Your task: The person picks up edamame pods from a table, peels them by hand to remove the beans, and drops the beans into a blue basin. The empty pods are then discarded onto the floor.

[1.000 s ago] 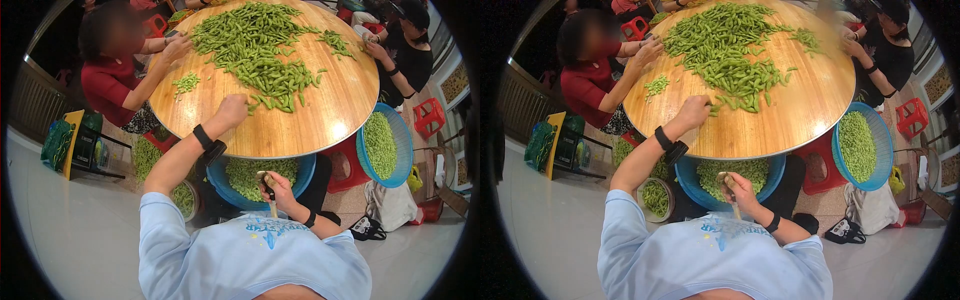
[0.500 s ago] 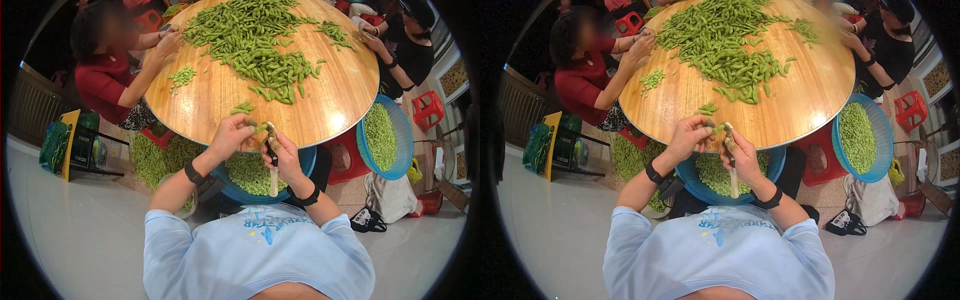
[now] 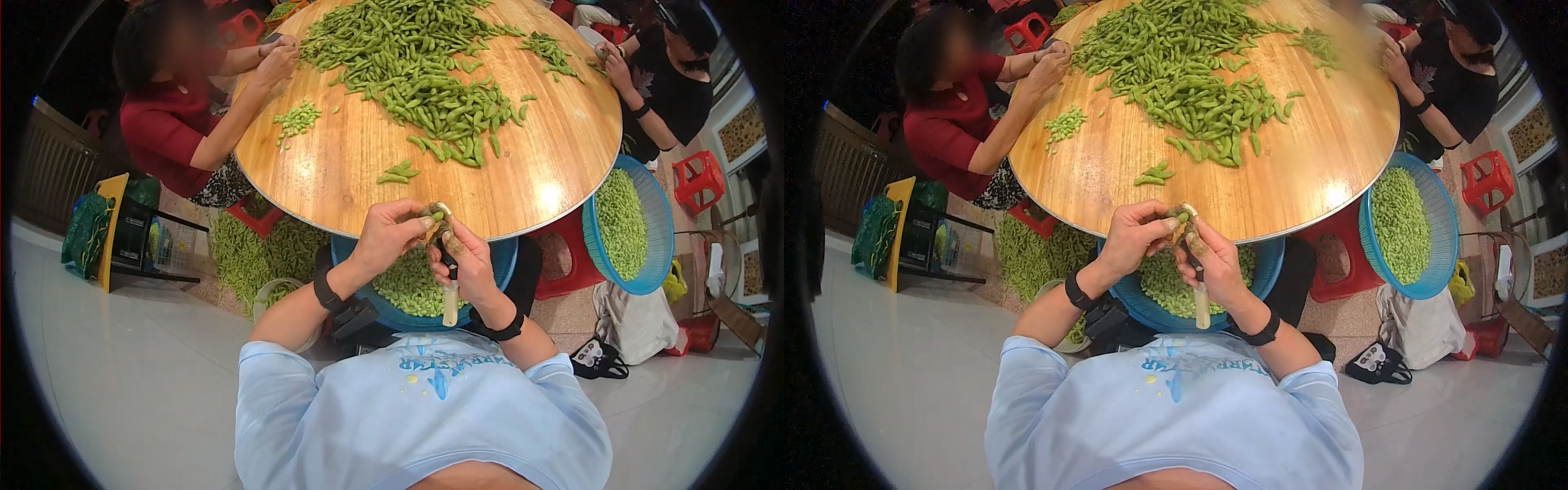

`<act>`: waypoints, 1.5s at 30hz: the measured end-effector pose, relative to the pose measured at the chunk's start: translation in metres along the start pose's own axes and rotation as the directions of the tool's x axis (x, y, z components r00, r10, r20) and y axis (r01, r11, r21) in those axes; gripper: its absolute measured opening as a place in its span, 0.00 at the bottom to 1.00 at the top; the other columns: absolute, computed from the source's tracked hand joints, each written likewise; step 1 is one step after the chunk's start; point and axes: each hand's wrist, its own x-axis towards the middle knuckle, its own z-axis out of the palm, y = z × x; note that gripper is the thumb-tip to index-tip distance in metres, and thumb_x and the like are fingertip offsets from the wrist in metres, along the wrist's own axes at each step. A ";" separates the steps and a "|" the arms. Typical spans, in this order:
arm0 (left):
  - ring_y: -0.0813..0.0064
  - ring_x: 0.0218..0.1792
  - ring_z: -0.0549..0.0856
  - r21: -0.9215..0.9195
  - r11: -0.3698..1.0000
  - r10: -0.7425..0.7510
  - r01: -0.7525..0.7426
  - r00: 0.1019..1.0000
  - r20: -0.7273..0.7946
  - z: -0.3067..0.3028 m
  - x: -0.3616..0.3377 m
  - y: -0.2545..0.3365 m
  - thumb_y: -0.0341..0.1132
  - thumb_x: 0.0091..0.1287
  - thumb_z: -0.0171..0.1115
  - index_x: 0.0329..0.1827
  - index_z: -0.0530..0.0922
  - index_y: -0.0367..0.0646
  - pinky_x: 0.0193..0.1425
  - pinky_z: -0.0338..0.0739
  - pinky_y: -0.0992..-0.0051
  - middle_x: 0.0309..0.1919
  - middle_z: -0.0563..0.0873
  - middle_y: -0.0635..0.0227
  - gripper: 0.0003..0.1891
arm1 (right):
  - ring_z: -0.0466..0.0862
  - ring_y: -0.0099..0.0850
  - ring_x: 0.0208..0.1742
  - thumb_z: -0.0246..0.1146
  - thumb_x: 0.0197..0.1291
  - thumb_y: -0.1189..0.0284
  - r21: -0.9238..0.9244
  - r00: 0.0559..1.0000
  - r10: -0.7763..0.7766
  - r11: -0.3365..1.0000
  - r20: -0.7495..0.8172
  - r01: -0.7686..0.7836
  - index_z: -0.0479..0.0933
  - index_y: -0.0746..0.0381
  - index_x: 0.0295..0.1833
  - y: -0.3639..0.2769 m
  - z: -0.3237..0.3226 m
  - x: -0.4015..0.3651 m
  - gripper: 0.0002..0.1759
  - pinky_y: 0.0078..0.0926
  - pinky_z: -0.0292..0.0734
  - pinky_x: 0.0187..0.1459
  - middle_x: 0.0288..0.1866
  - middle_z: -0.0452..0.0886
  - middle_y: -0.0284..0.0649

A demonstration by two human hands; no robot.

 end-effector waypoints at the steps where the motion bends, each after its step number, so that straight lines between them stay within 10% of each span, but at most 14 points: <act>1: 0.90 0.21 0.73 -0.033 0.999 -0.027 0.027 1.000 -0.009 0.000 -0.001 0.000 0.29 0.66 0.61 0.40 0.82 0.36 0.22 0.65 0.86 0.24 0.79 0.75 0.06 | 0.68 0.21 0.25 0.50 0.73 0.69 -0.001 1.000 0.001 1.000 0.001 -0.001 0.60 0.59 0.72 0.000 0.000 0.000 0.24 0.14 0.65 0.23 0.33 0.72 0.38; 8: 0.87 0.19 0.74 -0.139 0.990 0.007 -0.010 1.000 -0.023 0.000 0.001 -0.008 0.25 0.64 0.60 0.40 0.81 0.34 0.19 0.63 0.87 0.24 0.81 0.70 0.05 | 0.69 0.21 0.23 0.49 0.72 0.72 -0.127 0.996 -0.086 0.989 -0.033 0.081 0.63 0.62 0.71 0.006 -0.002 0.002 0.23 0.15 0.65 0.22 0.32 0.73 0.37; 13: 0.87 0.17 0.71 -0.527 0.743 -0.304 0.413 0.909 0.283 -0.013 0.008 -0.008 0.29 0.62 0.61 0.33 0.78 0.39 0.19 0.60 0.84 0.21 0.78 0.74 0.03 | 0.71 0.19 0.24 0.51 0.70 0.76 -0.489 0.973 -0.228 0.845 0.038 0.217 0.66 0.65 0.68 0.011 -0.016 0.005 0.21 0.14 0.66 0.23 0.34 0.76 0.36; 15: 0.87 0.17 0.72 -0.514 0.761 -0.297 0.397 0.917 0.268 -0.013 0.009 -0.015 0.29 0.62 0.61 0.33 0.78 0.39 0.18 0.60 0.85 0.21 0.78 0.73 0.03 | 0.76 0.18 0.26 0.56 0.66 0.80 -0.759 0.644 -0.586 0.072 0.493 0.647 0.69 0.68 0.64 0.010 -0.025 0.019 0.20 0.14 0.68 0.25 0.35 0.79 0.37; 16: 0.87 0.17 0.72 -0.497 0.779 -0.289 0.382 0.922 0.257 -0.012 0.009 -0.018 0.29 0.62 0.61 0.33 0.78 0.39 0.18 0.60 0.85 0.21 0.78 0.71 0.03 | 0.76 0.18 0.26 0.56 0.66 0.80 -0.761 0.645 -0.584 0.072 0.492 0.645 0.69 0.68 0.64 0.011 -0.026 0.014 0.20 0.14 0.68 0.25 0.35 0.79 0.37; 18: 0.87 0.17 0.72 -0.387 0.869 -0.259 0.309 0.949 0.178 -0.004 0.009 -0.021 0.29 0.62 0.61 0.33 0.78 0.39 0.18 0.60 0.85 0.20 0.78 0.72 0.03 | 0.79 0.19 0.27 0.60 0.61 0.82 -0.766 0.923 -0.375 0.566 0.089 0.304 0.71 0.68 0.60 0.011 -0.027 0.003 0.20 0.16 0.71 0.26 0.34 0.80 0.39; 21: 0.87 0.17 0.71 -0.210 0.948 -0.216 0.239 0.968 0.126 -0.003 0.005 -0.019 0.30 0.62 0.61 0.32 0.78 0.40 0.17 0.59 0.85 0.20 0.78 0.72 0.03 | 0.78 0.19 0.26 0.62 0.59 0.82 -0.573 0.953 -0.275 0.805 -0.130 0.154 0.73 0.69 0.56 0.009 -0.018 0.001 0.18 0.19 0.72 0.27 0.29 0.79 0.39; 25: 0.87 0.17 0.72 -0.084 0.948 -0.285 0.307 0.937 0.204 -0.023 -0.010 -0.010 0.31 0.63 0.62 0.32 0.79 0.38 0.19 0.62 0.85 0.20 0.78 0.74 0.05 | 0.76 0.19 0.24 0.63 0.57 0.81 -0.707 0.948 -0.319 0.673 -0.011 0.218 0.75 0.69 0.51 0.004 -0.018 -0.002 0.15 0.21 0.72 0.27 0.26 0.78 0.36; 27: 0.70 0.15 0.75 0.521 0.853 -0.076 -0.034 0.979 0.189 -0.037 -0.029 0.008 0.27 0.58 0.60 0.32 0.78 0.34 0.23 0.72 0.71 0.16 0.77 0.63 0.05 | 0.75 0.22 0.22 0.64 0.57 0.80 -0.818 0.927 -0.316 0.466 0.203 0.338 0.76 0.68 0.49 0.004 -0.030 -0.004 0.14 0.22 0.70 0.26 0.23 0.76 0.37; 28: 0.70 0.15 0.75 0.524 0.851 -0.076 -0.035 0.979 0.189 -0.047 -0.041 0.018 0.27 0.58 0.60 0.32 0.78 0.34 0.23 0.72 0.71 0.16 0.77 0.63 0.05 | 0.75 0.22 0.22 0.64 0.57 0.80 -0.817 0.926 -0.319 0.467 0.203 0.340 0.76 0.68 0.49 0.003 -0.030 -0.007 0.14 0.22 0.70 0.26 0.23 0.76 0.37; 30: 0.54 0.21 0.79 0.970 0.005 -0.205 -0.241 0.950 0.237 -0.062 -0.056 0.032 0.27 0.56 0.59 0.30 0.77 0.33 0.31 0.77 0.61 0.21 0.78 0.54 0.04 | 0.75 0.27 0.21 0.65 0.57 0.79 -0.859 0.934 -0.236 0.380 0.269 0.344 0.76 0.67 0.48 -0.001 -0.025 -0.013 0.13 0.24 0.70 0.26 0.23 0.75 0.41; 36: 0.51 0.38 0.80 0.923 0.127 0.419 -0.364 0.863 0.283 -0.062 0.015 0.020 0.27 0.60 0.59 0.36 0.76 0.36 0.42 0.76 0.58 0.30 0.76 0.53 0.05 | 0.76 0.29 0.24 0.63 0.60 0.76 -0.833 0.956 -0.209 0.474 0.206 0.284 0.75 0.68 0.49 0.005 -0.019 -0.010 0.12 0.26 0.70 0.28 0.25 0.75 0.42; 43: 0.47 0.40 0.78 0.959 0.059 0.487 -0.276 0.847 0.214 -0.064 0.061 -0.010 0.25 0.61 0.57 0.41 0.75 0.35 0.44 0.75 0.59 0.33 0.76 0.50 0.07 | 0.69 0.16 0.22 0.50 0.72 0.68 -0.533 0.998 -0.057 0.845 0.002 0.049 0.70 0.67 0.59 0.000 -0.018 -0.012 0.17 0.15 0.64 0.22 0.28 0.73 0.31; 45: 0.57 0.37 0.81 0.899 0.352 0.412 -0.262 0.905 0.103 -0.061 0.055 -0.005 0.28 0.66 0.56 0.42 0.74 0.34 0.41 0.76 0.65 0.33 0.80 0.56 0.06 | 0.68 0.17 0.21 0.48 0.73 0.68 -0.417 0.996 -0.081 0.906 -0.021 0.065 0.69 0.65 0.60 -0.006 -0.014 -0.008 0.17 0.14 0.63 0.20 0.28 0.71 0.32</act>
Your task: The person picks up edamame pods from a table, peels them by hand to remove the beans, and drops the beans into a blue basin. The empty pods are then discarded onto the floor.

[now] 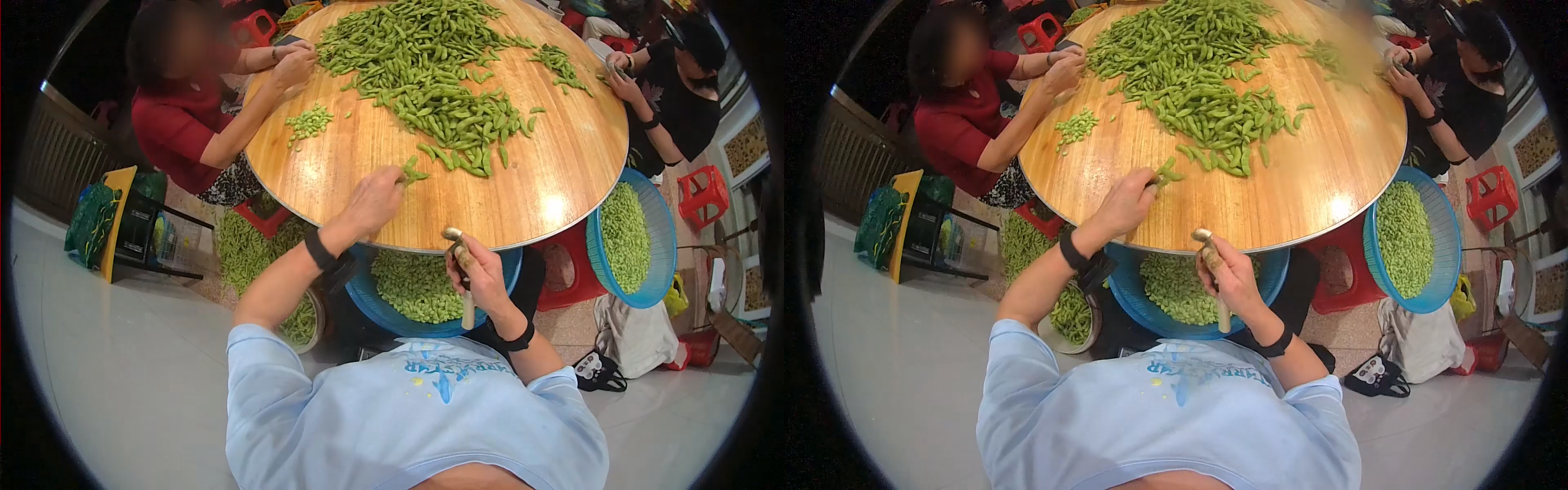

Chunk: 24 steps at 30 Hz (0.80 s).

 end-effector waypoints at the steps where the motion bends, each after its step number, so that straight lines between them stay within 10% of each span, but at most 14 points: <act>1: 0.57 0.37 0.81 0.001 1.000 0.005 -0.005 1.000 0.009 -0.001 -0.004 0.006 0.28 0.66 0.56 0.42 0.74 0.34 0.41 0.76 0.65 0.33 0.80 0.56 0.06 | 0.68 0.17 0.21 0.48 0.73 0.68 0.006 1.000 -0.001 1.000 -0.008 0.001 0.69 0.65 0.60 0.001 0.000 0.004 0.17 0.14 0.63 0.20 0.28 0.71 0.32; 3: 0.77 0.28 0.79 -0.656 0.676 -0.171 0.336 0.937 0.304 -0.001 -0.016 0.023 0.31 0.70 0.55 0.43 0.75 0.34 0.31 0.74 0.77 0.31 0.81 0.65 0.08 | 0.68 0.18 0.22 0.48 0.73 0.69 0.219 0.997 0.041 0.975 -0.065 -0.026 0.68 0.65 0.62 0.005 0.001 0.010 0.17 0.14 0.64 0.20 0.30 0.72 0.34; 6: 0.90 0.22 0.73 -0.733 0.418 -0.176 0.537 0.839 0.514 -0.010 -0.032 0.055 0.34 0.72 0.55 0.44 0.76 0.37 0.22 0.66 0.86 0.28 0.79 0.74 0.08 | 0.69 0.21 0.24 0.48 0.72 0.69 0.341 0.997 0.073 0.938 -0.011 -0.065 0.66 0.63 0.65 -0.003 0.007 0.013 0.19 0.15 0.65 0.20 0.31 0.71 0.36; 24: 0.89 0.21 0.72 -0.839 0.419 -0.134 0.347 0.937 0.321 0.015 -0.047 0.063 0.33 0.72 0.56 0.45 0.76 0.38 0.22 0.65 0.85 0.27 0.78 0.74 0.07 | 0.66 0.19 0.22 0.51 0.72 0.68 0.407 0.999 0.021 0.913 0.027 -0.030 0.69 0.62 0.62 0.003 0.009 0.006 0.17 0.14 0.63 0.19 0.29 0.69 0.34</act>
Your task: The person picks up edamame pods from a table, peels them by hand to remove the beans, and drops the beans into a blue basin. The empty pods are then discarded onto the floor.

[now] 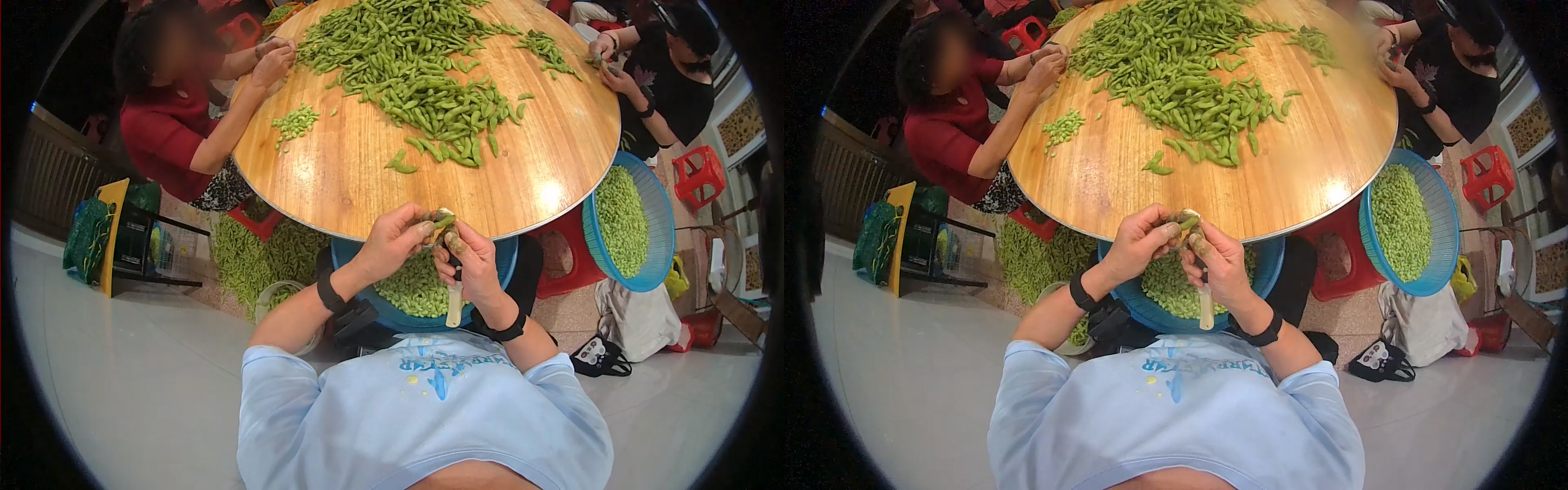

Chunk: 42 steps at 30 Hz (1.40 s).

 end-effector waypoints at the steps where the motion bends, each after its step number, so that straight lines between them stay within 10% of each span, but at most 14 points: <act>1: 0.89 0.22 0.72 -0.062 0.996 -0.068 0.070 0.997 0.032 -0.002 0.001 0.001 0.33 0.71 0.56 0.45 0.76 0.38 0.23 0.66 0.85 0.28 0.78 0.75 0.07 | 0.67 0.19 0.22 0.51 0.72 0.69 0.026 1.000 0.002 1.000 0.007 -0.002 0.69 0.63 0.62 0.000 -0.001 0.000 0.17 0.14 0.64 0.19 0.29 0.69 0.34; 4: 0.86 0.23 0.75 -0.533 0.738 -0.206 0.414 0.890 0.406 -0.020 0.008 -0.001 0.33 0.72 0.55 0.48 0.76 0.38 0.23 0.67 0.84 0.28 0.80 0.73 0.08 | 0.66 0.19 0.22 0.53 0.72 0.69 0.185 0.981 0.123 0.971 0.151 -0.151 0.70 0.62 0.61 -0.013 -0.005 -0.001 0.16 0.14 0.63 0.19 0.29 0.69 0.35; 8: 0.85 0.25 0.76 -0.486 0.771 -0.254 0.411 0.899 0.356 -0.008 0.007 0.002 0.33 0.72 0.56 0.48 0.76 0.37 0.24 0.69 0.81 0.32 0.82 0.72 0.09 | 0.66 0.19 0.22 0.53 0.71 0.69 0.311 0.971 0.195 0.922 0.135 -0.228 0.71 0.61 0.57 -0.015 -0.012 -0.002 0.13 0.13 0.63 0.18 0.29 0.69 0.36; 11: 0.75 0.23 0.77 0.015 0.998 0.057 -0.058 0.993 0.099 0.000 0.005 0.010 0.29 0.65 0.62 0.45 0.77 0.37 0.25 0.71 0.77 0.28 0.79 0.68 0.08 | 0.65 0.19 0.22 0.53 0.71 0.69 0.365 0.978 0.208 0.908 0.030 -0.204 0.72 0.61 0.53 -0.010 -0.011 -0.001 0.10 0.12 0.62 0.17 0.31 0.70 0.37; 13: 0.64 0.25 0.80 0.723 0.421 0.498 -0.548 0.806 0.320 -0.007 0.003 0.016 0.26 0.58 0.66 0.43 0.77 0.36 0.28 0.73 0.71 0.28 0.78 0.61 0.11 | 0.65 0.20 0.22 0.53 0.71 0.69 0.394 0.966 0.253 0.885 0.044 -0.250 0.71 0.61 0.50 -0.010 -0.006 -0.004 0.08 0.12 0.62 0.17 0.32 0.70 0.38; 16: 0.56 0.28 0.80 0.836 0.203 0.468 -0.510 0.800 0.374 0.001 -0.010 0.030 0.23 0.55 0.64 0.42 0.77 0.36 0.29 0.74 0.67 0.27 0.77 0.57 0.11 | 0.65 0.20 0.22 0.53 0.71 0.69 0.480 0.953 0.288 0.826 0.094 -0.297 0.71 0.61 0.51 -0.006 -0.005 -0.004 0.09 0.12 0.62 0.17 0.32 0.70 0.38; 20: 0.63 0.26 0.82 0.788 0.317 0.503 -0.528 0.798 0.332 -0.006 -0.010 0.014 0.24 0.58 0.64 0.40 0.78 0.34 0.28 0.74 0.68 0.25 0.78 0.59 0.09 | 0.65 0.20 0.22 0.53 0.71 0.69 0.453 0.961 0.273 0.851 0.050 -0.266 0.71 0.61 0.51 -0.004 0.003 -0.005 0.09 0.12 0.62 0.17 0.32 0.71 0.39; 23: 0.76 0.24 0.81 0.513 0.768 0.405 -0.382 0.911 0.072 -0.003 -0.012 0.011 0.28 0.63 0.64 0.39 0.80 0.34 0.26 0.72 0.74 0.24 0.81 0.65 0.07 | 0.65 0.20 0.21 0.54 0.70 0.69 0.426 0.970 0.237 0.873 0.059 -0.239 0.72 0.61 0.52 -0.002 0.005 -0.004 0.10 0.13 0.62 0.17 0.32 0.72 0.39; 25: 0.87 0.25 0.77 -0.026 1.000 -0.020 0.018 0.998 -0.062 0.000 -0.015 0.009 0.33 0.68 0.61 0.38 0.82 0.36 0.25 0.70 0.83 0.25 0.82 0.70 0.08 | 0.65 0.20 0.21 0.55 0.70 0.68 0.362 0.974 0.224 0.906 0.034 -0.221 0.72 0.62 0.53 -0.004 0.007 -0.004 0.12 0.13 0.62 0.17 0.31 0.74 0.39; 28: 0.90 0.24 0.76 -0.293 0.933 -0.231 0.206 0.972 -0.051 0.000 -0.013 0.008 0.34 0.71 0.58 0.39 0.82 0.39 0.26 0.68 0.87 0.25 0.81 0.75 0.09 | 0.66 0.20 0.20 0.54 0.71 0.68 0.281 0.980 0.195 0.939 0.045 -0.200 0.73 0.62 0.56 0.001 -0.004 -0.002 0.14 0.13 0.63 0.17 0.30 0.75 0.40; 32: 0.91 0.25 0.76 -0.056 0.988 -0.145 0.141 0.987 -0.074 0.003 -0.016 0.001 0.35 0.71 0.57 0.40 0.82 0.40 0.25 0.68 0.88 0.24 0.81 0.76 0.09 | 0.68 0.20 0.20 0.53 0.71 0.70 0.128 0.986 0.156 0.981 -0.061 -0.147 0.73 0.63 0.59 0.001 0.000 -0.004 0.15 0.14 0.62 0.17 0.31 0.76 0.39; 35: 0.86 0.22 0.76 0.080 0.994 -0.068 0.077 0.992 -0.109 0.006 -0.018 -0.004 0.33 0.71 0.56 0.38 0.80 0.35 0.25 0.70 0.82 0.24 0.80 0.72 0.10 | 0.73 0.21 0.23 0.58 0.66 0.75 -0.413 0.983 -0.109 0.910 -0.149 0.038 0.71 0.65 0.61 0.004 -0.004 0.003 0.18 0.18 0.67 0.20 0.32 0.77 0.37; 37: 0.83 0.24 0.78 0.380 0.921 0.108 -0.084 0.993 -0.044 0.011 -0.023 0.000 0.30 0.71 0.54 0.40 0.79 0.35 0.27 0.72 0.82 0.25 0.81 0.70 0.08 | 0.76 0.23 0.27 0.64 0.59 0.79 -0.858 0.818 -0.560 0.350 0.130 0.376 0.70 0.68 0.61 0.007 -0.003 0.009 0.24 0.23 0.73 0.27 0.33 0.77 0.38; 42: 0.71 0.24 0.79 0.581 0.760 0.354 -0.291 0.935 0.004 0.014 -0.026 0.000 0.26 0.67 0.55 0.38 0.77 0.32 0.29 0.74 0.75 0.25 0.79 0.59 0.05 | 0.80 0.39 0.32 0.65 0.50 0.82 -0.920 0.789 -0.561 0.114 0.251 0.375 0.72 0.70 0.53 -0.003 -0.001 0.010 0.22 0.31 0.76 0.35 0.34 0.77 0.45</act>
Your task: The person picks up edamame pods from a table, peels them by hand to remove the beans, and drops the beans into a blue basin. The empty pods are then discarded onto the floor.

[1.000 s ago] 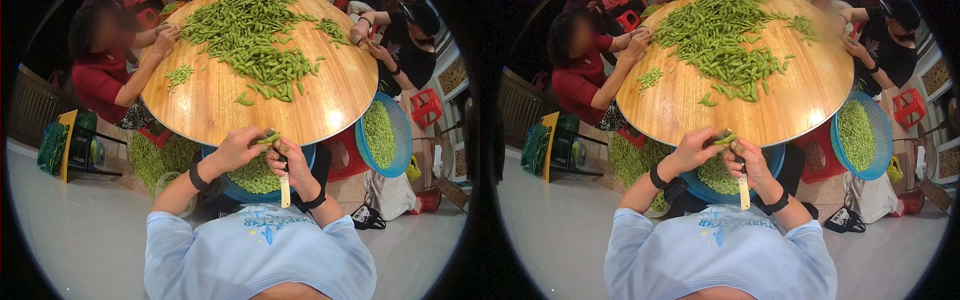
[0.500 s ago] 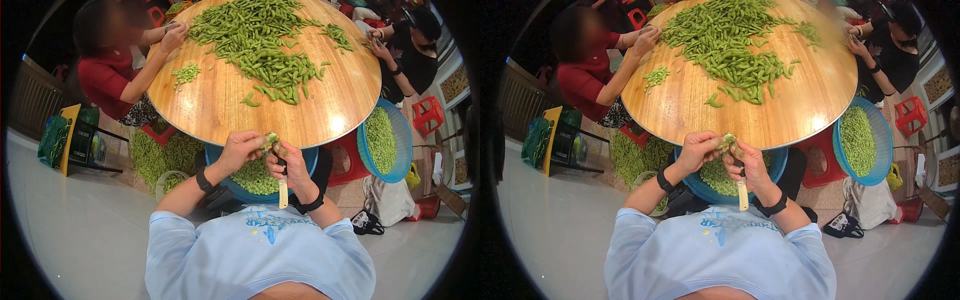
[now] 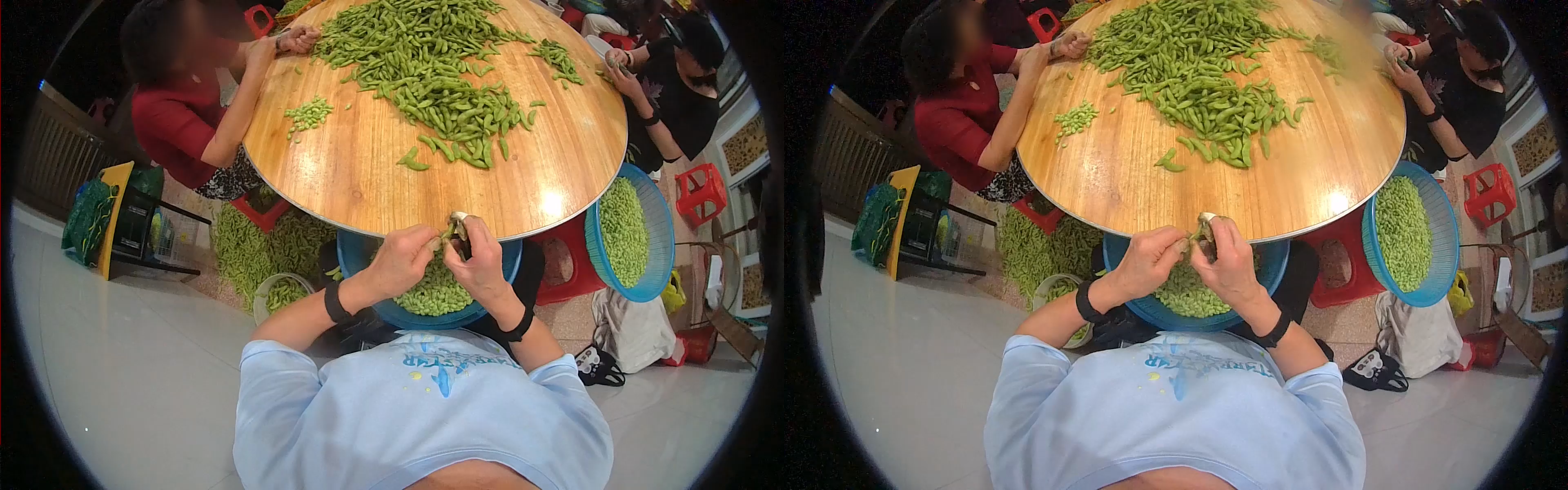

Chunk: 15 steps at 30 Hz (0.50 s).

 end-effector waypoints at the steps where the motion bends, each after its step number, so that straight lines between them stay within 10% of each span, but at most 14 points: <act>1: 0.68 0.24 0.80 0.038 0.999 0.034 -0.034 0.999 0.010 -0.001 0.000 0.002 0.25 0.66 0.55 0.37 0.77 0.31 0.29 0.74 0.73 0.24 0.78 0.57 0.05 | 0.80 0.41 0.33 0.64 0.49 0.83 -0.009 1.000 -0.002 1.000 0.030 0.002 0.71 0.70 0.50 0.002 -0.001 0.001 0.20 0.32 0.76 0.35 0.34 0.77 0.47; 8: 0.71 0.23 0.82 -0.014 1.000 -0.020 0.021 0.996 0.090 -0.001 -0.005 -0.002 0.26 0.66 0.54 0.36 0.77 0.33 0.28 0.74 0.72 0.23 0.79 0.58 0.05 | 0.79 0.36 0.29 0.59 0.50 0.83 0.062 0.939 0.278 0.953 0.203 -0.296 0.73 0.68 0.45 0.013 -0.003 -0.005 0.14 0.30 0.75 0.33 0.31 0.78 0.46; 12: 0.80 0.22 0.80 -0.171 0.935 -0.290 0.311 0.947 0.136 0.000 -0.009 0.001 0.28 0.70 0.52 0.39 0.78 0.33 0.28 0.75 0.78 0.23 0.82 0.64 0.07 | 0.79 0.31 0.28 0.58 0.51 0.82 0.253 0.974 0.206 0.941 0.093 -0.223 0.74 0.67 0.44 -0.008 -0.003 -0.001 0.12 0.27 0.74 0.32 0.29 0.79 0.44; 15: 0.85 0.22 0.79 -0.266 0.894 -0.324 0.361 0.930 0.174 0.002 -0.009 -0.001 0.29 0.71 0.52 0.43 0.78 0.34 0.25 0.74 0.82 0.25 0.83 0.69 0.08 | 0.79 0.29 0.28 0.58 0.52 0.82 0.367 0.859 0.430 0.779 0.277 -0.508 0.74 0.67 0.45 0.001 -0.007 -0.006 0.13 0.26 0.74 0.32 0.30 0.80 0.42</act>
